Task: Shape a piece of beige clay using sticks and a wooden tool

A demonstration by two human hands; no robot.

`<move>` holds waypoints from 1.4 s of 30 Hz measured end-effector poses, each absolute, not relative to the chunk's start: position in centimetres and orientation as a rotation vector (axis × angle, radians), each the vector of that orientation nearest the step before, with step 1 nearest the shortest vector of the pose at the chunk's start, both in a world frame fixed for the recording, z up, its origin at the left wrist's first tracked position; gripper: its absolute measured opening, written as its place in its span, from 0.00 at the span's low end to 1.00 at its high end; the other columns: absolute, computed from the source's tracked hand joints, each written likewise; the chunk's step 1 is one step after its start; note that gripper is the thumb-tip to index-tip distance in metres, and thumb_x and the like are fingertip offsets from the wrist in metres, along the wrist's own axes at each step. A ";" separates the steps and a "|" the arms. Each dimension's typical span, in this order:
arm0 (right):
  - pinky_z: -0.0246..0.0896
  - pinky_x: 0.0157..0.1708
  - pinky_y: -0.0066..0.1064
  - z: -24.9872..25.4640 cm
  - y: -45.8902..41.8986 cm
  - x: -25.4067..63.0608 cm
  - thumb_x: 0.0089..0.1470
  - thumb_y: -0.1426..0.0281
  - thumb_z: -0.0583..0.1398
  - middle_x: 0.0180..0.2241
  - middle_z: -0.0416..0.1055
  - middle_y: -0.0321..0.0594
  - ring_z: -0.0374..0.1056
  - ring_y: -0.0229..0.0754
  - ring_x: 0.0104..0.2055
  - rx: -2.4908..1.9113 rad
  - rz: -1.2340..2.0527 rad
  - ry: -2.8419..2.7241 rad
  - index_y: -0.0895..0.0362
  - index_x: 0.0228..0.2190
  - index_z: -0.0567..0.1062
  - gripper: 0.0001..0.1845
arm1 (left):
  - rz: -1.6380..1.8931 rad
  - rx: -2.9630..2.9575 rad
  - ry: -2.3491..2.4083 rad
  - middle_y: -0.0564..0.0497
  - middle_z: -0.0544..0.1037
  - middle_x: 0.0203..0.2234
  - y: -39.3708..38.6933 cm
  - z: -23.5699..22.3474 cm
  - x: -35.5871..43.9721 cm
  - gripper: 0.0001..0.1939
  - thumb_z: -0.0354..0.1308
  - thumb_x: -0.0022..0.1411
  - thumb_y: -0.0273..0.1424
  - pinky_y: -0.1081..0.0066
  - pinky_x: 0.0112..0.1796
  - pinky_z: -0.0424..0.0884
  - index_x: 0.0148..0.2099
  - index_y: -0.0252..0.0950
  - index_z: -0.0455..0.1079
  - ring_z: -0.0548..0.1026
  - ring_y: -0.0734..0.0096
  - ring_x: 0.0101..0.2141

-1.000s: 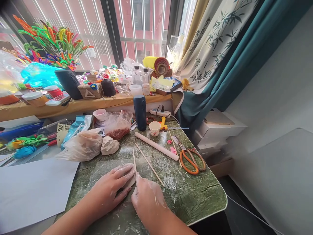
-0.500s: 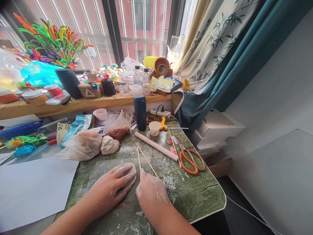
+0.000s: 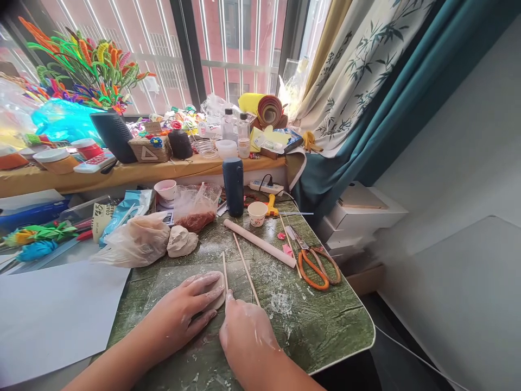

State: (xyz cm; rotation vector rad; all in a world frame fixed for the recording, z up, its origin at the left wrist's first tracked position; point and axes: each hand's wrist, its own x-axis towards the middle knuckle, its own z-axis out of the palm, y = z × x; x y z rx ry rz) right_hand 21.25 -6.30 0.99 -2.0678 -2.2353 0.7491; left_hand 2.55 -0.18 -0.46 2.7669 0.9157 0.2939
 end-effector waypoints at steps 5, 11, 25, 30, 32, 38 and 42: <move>0.66 0.39 0.29 0.5 -6.2 22.1 0.61 0.77 0.54 0.40 0.82 0.45 0.79 0.47 0.42 -2.010 0.699 -2.174 0.58 0.48 0.79 0.18 | 0.316 2.774 0.923 0.44 0.72 0.62 -0.1 -0.5 2.5 0.23 0.57 0.67 0.28 0.50 0.57 0.73 0.63 0.46 0.71 0.76 0.51 0.56; 0.68 0.41 0.32 0.1 -6.4 22.0 0.62 0.76 0.54 0.42 0.82 0.44 0.79 0.50 0.44 -1.994 0.713 -2.153 0.58 0.52 0.77 0.19 | 0.400 2.761 1.068 0.42 0.68 0.65 -0.1 -1.1 2.5 0.33 0.67 0.61 0.35 0.46 0.58 0.71 0.67 0.42 0.65 0.68 0.43 0.61; 0.68 0.43 0.30 -1.1 -6.3 22.5 0.59 0.74 0.55 0.46 0.81 0.49 0.79 0.49 0.46 -1.946 0.721 -2.111 0.60 0.62 0.69 0.29 | 0.540 2.973 0.672 0.45 0.83 0.48 -0.3 -1.0 2.0 0.19 0.48 0.72 0.25 0.63 0.47 0.79 0.60 0.39 0.70 0.82 0.59 0.47; 0.68 0.44 0.30 -1.6 -6.5 22.5 0.59 0.75 0.55 0.46 0.81 0.47 0.79 0.47 0.46 -1.902 0.735 -2.070 0.58 0.63 0.68 0.30 | 0.980 2.720 0.965 0.49 0.83 0.46 0.6 -1.4 0.9 0.14 0.54 0.72 0.27 0.68 0.48 0.77 0.57 0.43 0.70 0.82 0.65 0.45; 0.68 0.44 0.29 -1.8 -6.6 22.6 0.59 0.75 0.56 0.46 0.81 0.47 0.78 0.46 0.46 -1.893 0.748 -2.039 0.58 0.62 0.70 0.30 | 1.168 2.487 1.181 0.49 0.84 0.42 0.8 -1.4 0.8 0.09 0.53 0.72 0.31 0.67 0.46 0.79 0.51 0.41 0.72 0.83 0.64 0.42; 0.63 0.57 0.37 -0.8 -5.9 23.0 0.59 0.68 0.60 0.54 0.74 0.48 0.69 0.49 0.57 -1.587 0.682 -1.856 0.56 0.61 0.70 0.29 | 1.032 2.331 1.229 0.49 0.84 0.38 0.3 -0.7 1.3 0.12 0.54 0.72 0.39 0.66 0.41 0.80 0.47 0.40 0.76 0.83 0.62 0.38; 0.66 0.51 0.34 0.1 -4.1 22.4 0.56 0.70 0.63 0.44 0.78 0.39 0.72 0.45 0.48 -1.366 0.945 -1.786 0.53 0.46 0.80 0.15 | 0.953 2.266 1.037 0.47 0.83 0.41 0.1 -0.3 1.5 0.13 0.57 0.70 0.42 0.63 0.43 0.79 0.51 0.42 0.75 0.82 0.61 0.39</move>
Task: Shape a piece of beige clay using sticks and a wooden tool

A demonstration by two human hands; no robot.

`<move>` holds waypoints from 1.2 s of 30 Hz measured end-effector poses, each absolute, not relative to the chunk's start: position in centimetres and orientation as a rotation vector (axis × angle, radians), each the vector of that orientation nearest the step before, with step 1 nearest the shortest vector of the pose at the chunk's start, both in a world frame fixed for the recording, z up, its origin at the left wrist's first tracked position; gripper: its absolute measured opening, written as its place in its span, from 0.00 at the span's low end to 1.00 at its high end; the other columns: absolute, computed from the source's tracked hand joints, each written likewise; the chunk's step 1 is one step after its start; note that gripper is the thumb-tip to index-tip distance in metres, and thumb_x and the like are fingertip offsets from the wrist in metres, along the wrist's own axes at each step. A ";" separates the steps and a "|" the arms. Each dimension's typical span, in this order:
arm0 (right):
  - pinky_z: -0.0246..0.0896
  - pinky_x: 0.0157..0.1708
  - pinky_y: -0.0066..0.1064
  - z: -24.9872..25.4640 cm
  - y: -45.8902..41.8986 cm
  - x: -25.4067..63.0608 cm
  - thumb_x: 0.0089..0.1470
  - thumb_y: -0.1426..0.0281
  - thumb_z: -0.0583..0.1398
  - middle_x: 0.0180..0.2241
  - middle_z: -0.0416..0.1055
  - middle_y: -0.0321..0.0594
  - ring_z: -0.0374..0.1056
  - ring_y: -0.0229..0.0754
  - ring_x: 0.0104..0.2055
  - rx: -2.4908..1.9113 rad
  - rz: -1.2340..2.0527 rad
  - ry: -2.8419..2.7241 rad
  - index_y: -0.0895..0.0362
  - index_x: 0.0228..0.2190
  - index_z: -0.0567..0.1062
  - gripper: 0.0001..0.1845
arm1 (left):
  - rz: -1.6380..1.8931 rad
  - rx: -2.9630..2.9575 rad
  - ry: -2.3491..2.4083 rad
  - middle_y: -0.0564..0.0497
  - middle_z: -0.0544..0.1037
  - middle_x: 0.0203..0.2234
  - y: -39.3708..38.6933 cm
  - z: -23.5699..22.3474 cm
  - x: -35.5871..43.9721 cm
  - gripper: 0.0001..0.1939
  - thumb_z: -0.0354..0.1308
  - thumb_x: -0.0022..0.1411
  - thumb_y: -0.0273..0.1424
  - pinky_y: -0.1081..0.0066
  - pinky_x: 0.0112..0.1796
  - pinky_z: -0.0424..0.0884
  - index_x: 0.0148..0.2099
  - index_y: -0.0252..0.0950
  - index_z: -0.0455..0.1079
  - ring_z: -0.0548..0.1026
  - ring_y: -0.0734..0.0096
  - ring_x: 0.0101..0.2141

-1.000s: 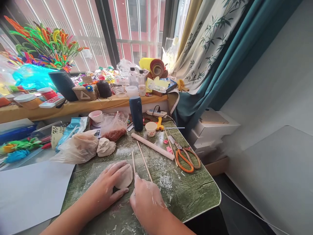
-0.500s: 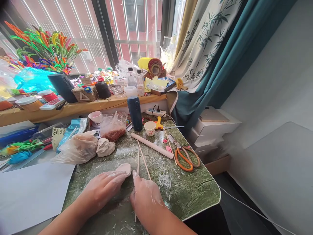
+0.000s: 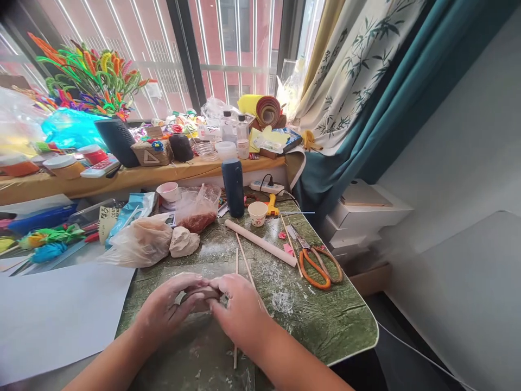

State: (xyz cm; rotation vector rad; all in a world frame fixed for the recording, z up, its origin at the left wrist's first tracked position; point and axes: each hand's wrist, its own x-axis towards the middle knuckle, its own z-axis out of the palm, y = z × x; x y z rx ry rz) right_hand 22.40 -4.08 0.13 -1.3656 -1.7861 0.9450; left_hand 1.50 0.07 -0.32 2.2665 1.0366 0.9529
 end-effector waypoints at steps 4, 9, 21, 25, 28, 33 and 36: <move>0.69 0.39 0.30 -1.0 -2.5 21.6 0.60 0.66 0.61 0.36 0.79 0.39 0.74 0.42 0.38 -1.250 1.222 -1.418 0.56 0.39 0.77 0.09 | 1.009 1.841 0.985 0.42 0.80 0.48 0.7 -0.6 1.2 0.29 0.67 0.61 0.46 0.63 0.42 0.80 0.59 0.39 0.67 0.81 0.57 0.44; 0.68 0.42 0.31 -1.3 -1.4 22.1 0.57 0.65 0.64 0.39 0.80 0.39 0.74 0.43 0.41 -1.227 1.217 -1.508 0.56 0.42 0.78 0.11 | 0.908 1.784 1.155 0.48 0.84 0.38 1.6 -0.6 0.4 0.10 0.61 0.64 0.36 0.63 0.42 0.80 0.45 0.38 0.76 0.82 0.61 0.39; 0.61 0.48 0.33 -2.1 -0.1 22.5 0.57 0.74 0.65 0.38 0.76 0.38 0.70 0.44 0.45 -1.477 0.732 -1.900 0.55 0.37 0.79 0.05 | 0.786 2.008 1.193 0.53 0.83 0.33 2.3 -0.8 0.1 0.07 0.61 0.60 0.29 0.69 0.38 0.77 0.42 0.39 0.75 0.80 0.66 0.34; 0.62 0.46 0.32 -2.8 0.0 22.8 0.60 0.75 0.63 0.37 0.75 0.36 0.70 0.43 0.43 -1.350 0.728 -1.906 0.53 0.37 0.78 0.05 | 0.845 2.153 1.202 0.52 0.82 0.35 2.2 -0.8 0.1 0.07 0.59 0.64 0.33 0.68 0.40 0.74 0.43 0.39 0.76 0.79 0.65 0.35; 0.63 0.46 0.35 -3.4 0.1 23.0 0.58 0.77 0.65 0.37 0.76 0.37 0.69 0.46 0.43 -1.347 0.686 -1.940 0.52 0.38 0.78 0.08 | 0.641 2.201 1.235 0.51 0.82 0.37 2.4 -1.1 0.1 0.08 0.63 0.60 0.31 0.68 0.39 0.73 0.43 0.40 0.77 0.79 0.62 0.37; 0.64 0.46 0.39 -4.1 0.3 22.5 0.58 0.76 0.66 0.37 0.76 0.39 0.69 0.48 0.43 -1.319 0.590 -2.045 0.53 0.38 0.78 0.07 | 0.516 2.262 1.248 0.51 0.82 0.39 2.8 -1.4 0.4 0.08 0.61 0.62 0.29 0.66 0.41 0.71 0.45 0.41 0.76 0.78 0.59 0.40; 0.64 0.46 0.40 -4.1 0.3 22.4 0.59 0.76 0.65 0.38 0.76 0.40 0.70 0.50 0.43 -1.281 0.541 -2.068 0.53 0.39 0.78 0.07 | 0.513 2.346 1.227 0.49 0.81 0.38 2.8 -1.4 0.3 0.07 0.60 0.63 0.30 0.64 0.41 0.71 0.44 0.40 0.76 0.77 0.57 0.40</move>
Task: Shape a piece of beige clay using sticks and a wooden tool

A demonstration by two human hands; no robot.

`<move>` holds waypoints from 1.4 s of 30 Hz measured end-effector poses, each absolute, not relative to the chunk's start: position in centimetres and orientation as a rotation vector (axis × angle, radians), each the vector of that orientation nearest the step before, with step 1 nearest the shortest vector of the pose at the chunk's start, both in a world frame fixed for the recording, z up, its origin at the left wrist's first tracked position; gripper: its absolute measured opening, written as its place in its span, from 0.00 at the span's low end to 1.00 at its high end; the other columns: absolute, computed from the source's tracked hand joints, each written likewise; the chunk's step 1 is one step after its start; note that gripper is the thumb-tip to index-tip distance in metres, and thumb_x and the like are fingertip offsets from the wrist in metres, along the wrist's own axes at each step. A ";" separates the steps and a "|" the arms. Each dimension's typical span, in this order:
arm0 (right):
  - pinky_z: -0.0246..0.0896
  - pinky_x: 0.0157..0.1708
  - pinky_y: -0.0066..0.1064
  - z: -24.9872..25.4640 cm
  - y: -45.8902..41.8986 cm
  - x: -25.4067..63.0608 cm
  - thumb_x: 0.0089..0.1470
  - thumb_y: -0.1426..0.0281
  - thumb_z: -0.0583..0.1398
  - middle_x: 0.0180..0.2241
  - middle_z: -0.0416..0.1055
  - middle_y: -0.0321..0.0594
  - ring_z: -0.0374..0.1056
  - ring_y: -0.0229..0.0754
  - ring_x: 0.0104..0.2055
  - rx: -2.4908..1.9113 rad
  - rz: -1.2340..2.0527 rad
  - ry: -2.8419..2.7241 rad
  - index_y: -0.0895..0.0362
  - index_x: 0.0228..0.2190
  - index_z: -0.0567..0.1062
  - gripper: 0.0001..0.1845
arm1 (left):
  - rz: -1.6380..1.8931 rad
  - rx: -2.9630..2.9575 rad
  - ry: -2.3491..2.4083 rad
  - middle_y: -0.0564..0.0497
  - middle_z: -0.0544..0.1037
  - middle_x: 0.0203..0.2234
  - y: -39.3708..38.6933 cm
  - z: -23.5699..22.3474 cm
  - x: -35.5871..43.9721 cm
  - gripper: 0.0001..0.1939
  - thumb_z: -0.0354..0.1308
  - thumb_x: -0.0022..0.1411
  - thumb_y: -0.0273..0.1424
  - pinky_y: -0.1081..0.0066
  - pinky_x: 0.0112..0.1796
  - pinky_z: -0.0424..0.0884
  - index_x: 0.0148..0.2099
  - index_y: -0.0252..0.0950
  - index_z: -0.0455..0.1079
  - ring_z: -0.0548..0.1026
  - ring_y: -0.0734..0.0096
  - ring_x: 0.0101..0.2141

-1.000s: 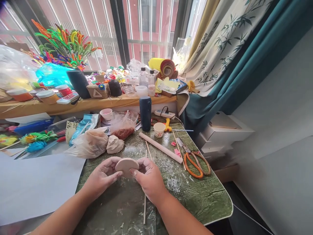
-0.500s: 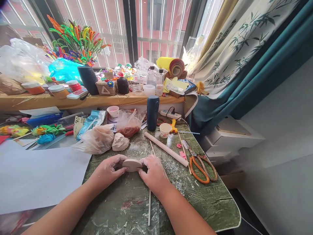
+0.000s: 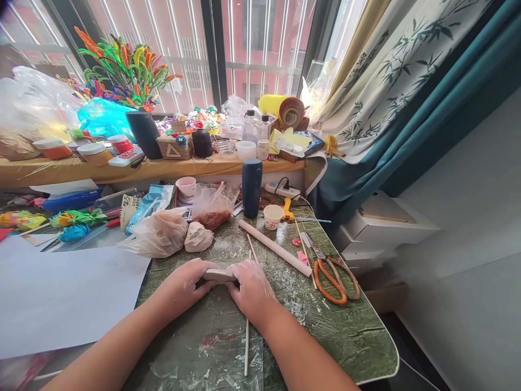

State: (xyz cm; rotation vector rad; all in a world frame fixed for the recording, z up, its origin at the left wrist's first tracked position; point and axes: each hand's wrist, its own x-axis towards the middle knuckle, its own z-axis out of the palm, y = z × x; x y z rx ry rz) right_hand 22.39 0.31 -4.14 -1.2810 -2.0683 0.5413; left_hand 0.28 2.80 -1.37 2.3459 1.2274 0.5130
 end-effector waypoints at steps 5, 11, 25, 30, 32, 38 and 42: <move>0.65 0.48 0.39 -3.9 0.0 22.8 0.64 0.72 0.61 0.40 0.77 0.40 0.71 0.47 0.44 -1.116 0.541 -1.986 0.52 0.43 0.77 0.06 | 0.644 2.337 1.100 0.49 0.81 0.38 2.7 -1.1 0.0 0.06 0.58 0.68 0.32 0.65 0.43 0.70 0.45 0.40 0.76 0.76 0.60 0.39; 0.65 0.47 0.39 -4.1 -0.1 22.9 0.61 0.72 0.64 0.40 0.77 0.40 0.70 0.48 0.44 -1.151 0.562 -2.000 0.52 0.43 0.77 0.08 | 0.652 2.332 1.074 0.49 0.80 0.37 2.9 -1.5 0.1 0.05 0.60 0.65 0.29 0.65 0.42 0.71 0.42 0.40 0.76 0.76 0.61 0.38; 0.64 0.43 0.36 -3.7 -0.3 22.5 0.58 0.74 0.65 0.36 0.76 0.37 0.70 0.46 0.41 -1.169 0.662 -1.976 0.52 0.40 0.78 0.08 | 0.926 2.136 1.094 0.50 0.81 0.36 2.7 -0.7 -0.5 0.03 0.62 0.64 0.31 0.67 0.43 0.73 0.41 0.40 0.76 0.79 0.63 0.38; 0.63 0.37 0.33 -2.5 -0.7 22.4 0.56 0.77 0.63 0.31 0.74 0.35 0.69 0.43 0.35 -1.216 0.677 -1.899 0.53 0.32 0.76 0.06 | 0.924 1.946 1.128 0.49 0.81 0.39 2.8 -1.2 -0.6 0.08 0.61 0.65 0.34 0.66 0.44 0.72 0.45 0.40 0.75 0.78 0.62 0.39; 0.64 0.38 0.33 -1.5 -1.1 22.5 0.58 0.75 0.62 0.32 0.74 0.35 0.70 0.43 0.35 -1.185 0.628 -1.782 0.53 0.32 0.75 0.05 | 1.032 1.789 1.140 0.47 0.80 0.41 2.8 -1.5 -0.6 0.10 0.58 0.68 0.37 0.65 0.45 0.72 0.48 0.39 0.74 0.77 0.61 0.41; 0.67 0.41 0.36 -1.3 -1.7 22.2 0.61 0.74 0.60 0.34 0.76 0.38 0.72 0.45 0.38 -1.091 0.490 -1.821 0.52 0.35 0.75 0.05 | 1.250 1.466 1.185 0.48 0.80 0.38 3.2 -1.7 -0.3 0.14 0.57 0.68 0.43 0.64 0.47 0.72 0.45 0.38 0.73 0.77 0.59 0.42; 0.69 0.42 0.37 -2.4 -1.7 21.8 0.60 0.75 0.60 0.35 0.77 0.40 0.72 0.47 0.39 -1.128 0.501 -1.841 0.51 0.37 0.76 0.07 | 1.172 1.514 1.217 0.48 0.80 0.38 3.2 -1.7 -0.2 0.15 0.57 0.68 0.44 0.63 0.49 0.71 0.44 0.38 0.74 0.77 0.58 0.43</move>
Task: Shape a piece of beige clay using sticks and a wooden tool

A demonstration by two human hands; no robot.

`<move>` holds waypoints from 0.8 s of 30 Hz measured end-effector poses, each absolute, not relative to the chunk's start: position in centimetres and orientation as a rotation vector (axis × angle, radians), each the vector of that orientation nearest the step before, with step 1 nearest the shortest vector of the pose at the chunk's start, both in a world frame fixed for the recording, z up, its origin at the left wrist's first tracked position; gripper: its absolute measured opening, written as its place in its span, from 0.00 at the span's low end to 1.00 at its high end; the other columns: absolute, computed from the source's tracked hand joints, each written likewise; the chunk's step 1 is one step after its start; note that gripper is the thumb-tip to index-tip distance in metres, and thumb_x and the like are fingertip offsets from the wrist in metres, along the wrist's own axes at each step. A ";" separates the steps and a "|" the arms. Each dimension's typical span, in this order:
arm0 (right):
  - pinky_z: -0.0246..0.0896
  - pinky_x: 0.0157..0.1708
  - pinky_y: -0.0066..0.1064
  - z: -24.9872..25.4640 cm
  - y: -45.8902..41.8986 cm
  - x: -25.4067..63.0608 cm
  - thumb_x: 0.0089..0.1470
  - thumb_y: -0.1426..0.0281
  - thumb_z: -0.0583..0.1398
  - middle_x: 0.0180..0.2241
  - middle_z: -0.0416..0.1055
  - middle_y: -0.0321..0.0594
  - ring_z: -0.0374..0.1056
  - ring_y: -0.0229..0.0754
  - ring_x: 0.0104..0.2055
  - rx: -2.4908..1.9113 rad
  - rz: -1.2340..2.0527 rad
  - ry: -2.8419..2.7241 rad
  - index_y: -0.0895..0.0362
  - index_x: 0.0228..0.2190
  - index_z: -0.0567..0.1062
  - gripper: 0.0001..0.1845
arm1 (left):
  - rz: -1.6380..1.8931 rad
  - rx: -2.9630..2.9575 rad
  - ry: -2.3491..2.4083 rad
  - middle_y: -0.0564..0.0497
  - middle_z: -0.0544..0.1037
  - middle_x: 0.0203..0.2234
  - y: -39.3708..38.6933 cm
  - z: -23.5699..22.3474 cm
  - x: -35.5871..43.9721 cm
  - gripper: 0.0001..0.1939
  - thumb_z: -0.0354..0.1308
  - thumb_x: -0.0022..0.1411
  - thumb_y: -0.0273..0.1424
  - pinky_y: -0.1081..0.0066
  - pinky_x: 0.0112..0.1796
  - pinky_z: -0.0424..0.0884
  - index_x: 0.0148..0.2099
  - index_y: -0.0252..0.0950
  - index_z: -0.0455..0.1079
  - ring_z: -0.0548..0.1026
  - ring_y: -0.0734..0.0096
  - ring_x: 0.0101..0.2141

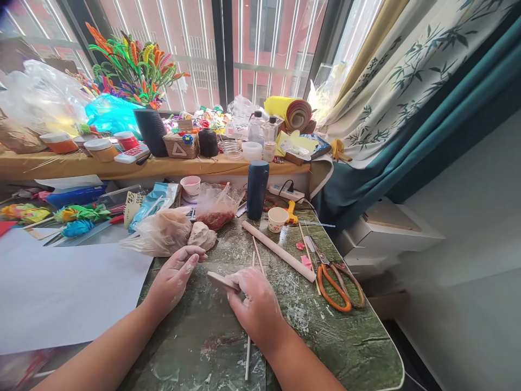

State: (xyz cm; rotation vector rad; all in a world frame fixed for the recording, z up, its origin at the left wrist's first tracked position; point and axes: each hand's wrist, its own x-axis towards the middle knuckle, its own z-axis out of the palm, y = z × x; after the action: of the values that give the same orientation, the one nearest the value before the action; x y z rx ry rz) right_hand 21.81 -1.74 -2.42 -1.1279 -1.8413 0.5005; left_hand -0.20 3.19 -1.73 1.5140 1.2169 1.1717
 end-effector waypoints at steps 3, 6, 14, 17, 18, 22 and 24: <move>0.69 0.44 0.38 -2.6 -1.8 21.7 0.61 0.74 0.60 0.37 0.77 0.40 0.73 0.47 0.41 -1.079 0.491 -1.818 0.51 0.39 0.76 0.06 | 1.138 1.499 1.208 0.48 0.80 0.39 3.2 -2.0 -0.1 0.16 0.56 0.68 0.45 0.62 0.49 0.71 0.45 0.38 0.73 0.77 0.57 0.44; 0.69 0.40 0.36 -2.7 -1.8 21.5 0.60 0.75 0.60 0.34 0.77 0.39 0.73 0.46 0.38 -1.110 0.498 -1.895 0.51 0.36 0.76 0.07 | 1.126 1.481 1.201 0.48 0.80 0.38 3.2 -2.2 0.0 0.16 0.56 0.68 0.45 0.62 0.49 0.71 0.45 0.38 0.73 0.78 0.57 0.44; 0.68 0.40 0.35 -3.1 -1.8 21.3 0.60 0.75 0.60 0.34 0.77 0.38 0.73 0.46 0.38 -1.133 0.522 -1.873 0.51 0.34 0.75 0.06 | 1.129 1.501 1.215 0.48 0.80 0.38 3.2 -2.1 0.0 0.17 0.54 0.69 0.46 0.62 0.49 0.71 0.44 0.38 0.74 0.77 0.57 0.43; 0.69 0.44 0.37 -3.2 -1.8 21.2 0.62 0.74 0.60 0.38 0.78 0.41 0.74 0.47 0.41 -1.125 0.488 -1.805 0.52 0.38 0.75 0.06 | 1.129 1.504 1.209 0.48 0.80 0.38 3.2 -2.1 0.0 0.17 0.53 0.70 0.46 0.62 0.49 0.71 0.44 0.38 0.74 0.77 0.57 0.43; 0.69 0.43 0.37 -3.2 -1.8 21.2 0.61 0.74 0.60 0.37 0.78 0.40 0.74 0.46 0.40 -1.140 0.488 -1.807 0.52 0.37 0.76 0.06 | 1.130 1.508 1.207 0.48 0.80 0.38 3.3 -2.1 0.0 0.17 0.53 0.70 0.46 0.62 0.49 0.71 0.44 0.38 0.74 0.78 0.57 0.43; 0.69 0.41 0.36 -3.1 -1.8 21.3 0.60 0.75 0.60 0.34 0.77 0.39 0.74 0.46 0.38 -1.167 0.517 -1.821 0.51 0.36 0.76 0.07 | 1.128 1.536 1.213 0.48 0.80 0.38 3.4 -2.1 0.1 0.17 0.53 0.70 0.46 0.62 0.49 0.71 0.43 0.38 0.74 0.78 0.57 0.43; 0.69 0.44 0.37 -3.1 -1.8 21.3 0.61 0.74 0.60 0.37 0.78 0.40 0.74 0.47 0.41 -1.149 0.504 -1.757 0.51 0.38 0.76 0.07 | 1.124 1.548 1.222 0.48 0.80 0.38 3.4 -2.1 0.1 0.18 0.53 0.70 0.46 0.61 0.49 0.72 0.44 0.38 0.74 0.78 0.57 0.43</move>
State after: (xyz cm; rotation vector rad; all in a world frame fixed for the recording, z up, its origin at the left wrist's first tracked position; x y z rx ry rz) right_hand 21.29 -1.77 -3.08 -1.1494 -1.7568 0.5041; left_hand 0.08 3.39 -2.08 1.5479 1.2220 1.1241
